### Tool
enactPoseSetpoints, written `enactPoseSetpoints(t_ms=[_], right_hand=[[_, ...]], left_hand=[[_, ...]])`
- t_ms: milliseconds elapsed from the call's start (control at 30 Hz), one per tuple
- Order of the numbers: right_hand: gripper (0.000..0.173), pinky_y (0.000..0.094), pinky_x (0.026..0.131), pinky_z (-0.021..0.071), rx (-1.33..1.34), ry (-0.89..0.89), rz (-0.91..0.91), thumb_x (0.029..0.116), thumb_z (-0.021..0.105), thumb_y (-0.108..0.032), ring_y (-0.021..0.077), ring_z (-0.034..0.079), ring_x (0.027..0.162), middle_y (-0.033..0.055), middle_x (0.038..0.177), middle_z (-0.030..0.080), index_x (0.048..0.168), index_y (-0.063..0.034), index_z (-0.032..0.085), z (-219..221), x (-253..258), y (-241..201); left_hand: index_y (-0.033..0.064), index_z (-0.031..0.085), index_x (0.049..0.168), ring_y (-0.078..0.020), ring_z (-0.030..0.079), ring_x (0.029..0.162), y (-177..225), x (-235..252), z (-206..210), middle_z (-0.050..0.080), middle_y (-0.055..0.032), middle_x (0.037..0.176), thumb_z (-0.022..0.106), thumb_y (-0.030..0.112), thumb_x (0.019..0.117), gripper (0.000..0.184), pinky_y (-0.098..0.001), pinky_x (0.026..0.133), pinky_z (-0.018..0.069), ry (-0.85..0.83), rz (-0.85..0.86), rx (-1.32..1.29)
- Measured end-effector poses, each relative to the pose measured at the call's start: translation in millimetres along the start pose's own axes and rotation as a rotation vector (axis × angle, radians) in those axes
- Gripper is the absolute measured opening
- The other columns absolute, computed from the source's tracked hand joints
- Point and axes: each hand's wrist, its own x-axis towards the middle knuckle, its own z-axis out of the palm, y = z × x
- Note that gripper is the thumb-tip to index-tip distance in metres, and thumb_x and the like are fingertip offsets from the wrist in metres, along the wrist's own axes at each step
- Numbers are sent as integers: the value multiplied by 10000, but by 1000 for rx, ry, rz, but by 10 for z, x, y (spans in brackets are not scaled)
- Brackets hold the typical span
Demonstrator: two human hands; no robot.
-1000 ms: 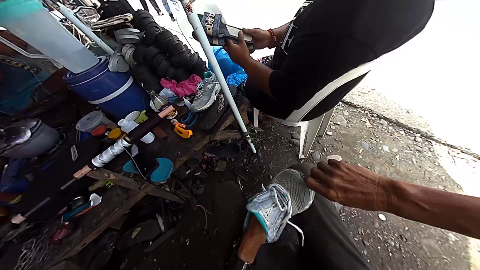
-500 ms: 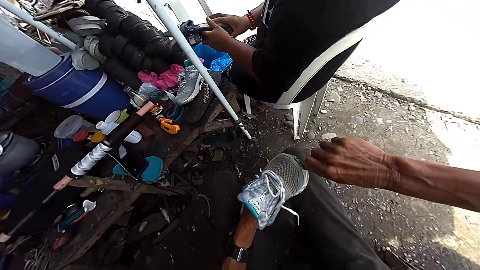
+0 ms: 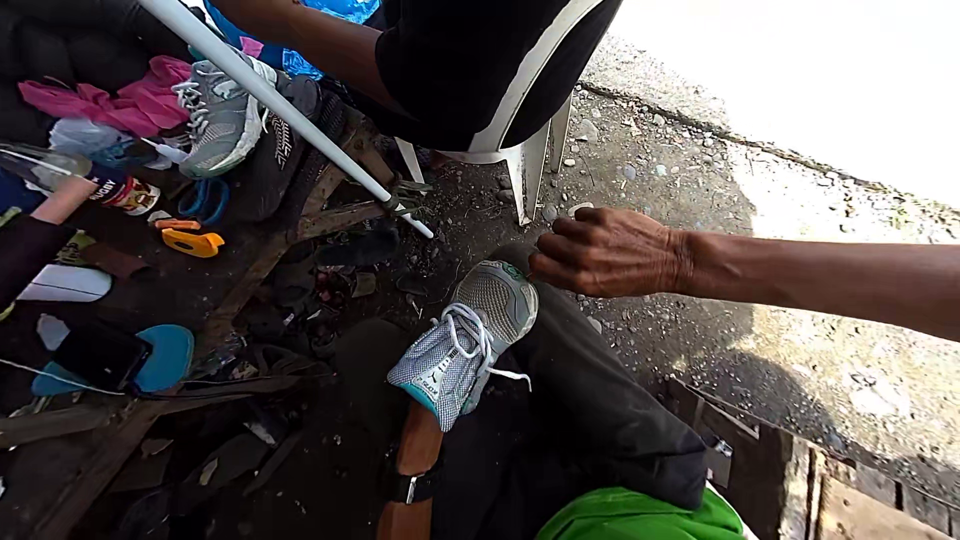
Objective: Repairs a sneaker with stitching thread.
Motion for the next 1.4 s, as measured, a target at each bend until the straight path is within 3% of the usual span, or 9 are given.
enactPoseSetpoints(t_ms=[133, 567, 667, 800, 867, 1000, 1133, 1233, 1400], right_hand=[[264, 357, 474, 417, -23, 35, 5, 1057, 506, -197, 245, 582, 598, 76, 715, 564, 900, -47, 654, 52, -5, 6], [432, 384, 429, 382, -66, 30, 183, 1082, 450, -352, 270, 543, 524, 75, 632, 494, 801, -52, 581, -117, -250, 149], [459, 388, 433, 401, -51, 33, 321, 1072, 457, -398, 263, 569, 535, 70, 643, 535, 794, -63, 602, -139, -401, 94], [543, 343, 434, 358, 408, 46, 554, 1031, 454, -582, 128, 505, 481, -39, 565, 481, 733, -152, 597, 125, -409, -183], [536, 285, 488, 373, 852, 103, 664, 967, 569, -643, 56, 470, 514, -76, 580, 484, 770, -149, 630, 304, -380, -344], [270, 162, 549, 473, 1456, 361, 785, 964, 725, -353, -14, 569, 626, -65, 815, 665, 1024, -94, 680, 472, -363, -575], [243, 161, 614, 497, 1408, 579, 836, 977, 711, -270, -8, 589, 706, -26, 957, 694, 1086, -52, 715, 542, -186, -790], [188, 170, 596, 509, 1350, 769, 813, 1016, 628, -177, 12, 589, 673, 0, 893, 671, 969, -30, 735, 502, -55, -806], [246, 177, 466, 474, 1719, 862, 656, 1011, 561, -294, 33, 556, 547, -7, 809, 663, 942, -122, 722, -130, -428, -358]], left_hand=[[-78, 492, 1224, 86, 599, 948, 478, 30, 439, 637, 22, 1005, 407, -92, 981, 258, -104, 883, 495, 194, -182, 107], [25, 558, 1131, 65, 648, 923, 373, 20, 342, 692, 89, 937, 409, -95, 967, 252, -143, 868, 540, 221, -168, -19], [-44, 507, 1195, 82, 622, 950, 340, -24, 308, 663, 51, 991, 423, -80, 967, 246, -121, 878, 518, 228, -149, 126], [-220, 523, 1212, 84, 564, 999, 294, -95, 248, 653, -130, 1079, 550, -6, 947, 342, -87, 926, 421, 162, -88, 560], [-127, 568, 1173, 104, 599, 1004, 137, -108, 130, 681, -3, 1042, 585, -2, 932, 273, -86, 930, 462, 170, -9, 425], [-190, 540, 1209, 86, 583, 1062, 156, -123, 157, 667, -75, 1124, 579, 3, 944, 331, -101, 967, 447, 136, 24, 446], [-150, 551, 1220, 83, 591, 1053, 207, -97, 215, 674, -40, 1115, 602, 0, 931, 330, -111, 957, 464, 123, -16, 380], [-79, 596, 1202, 82, 617, 1049, 135, -84, 113, 699, 46, 1095, 646, 47, 932, 303, -124, 947, 490, 63, 35, 286], [-177, 583, 1188, 65, 592, 1032, 107, -99, 11, 682, -112, 1098, 603, 51, 945, 333, -105, 943, 444, 100, 43, 512]])
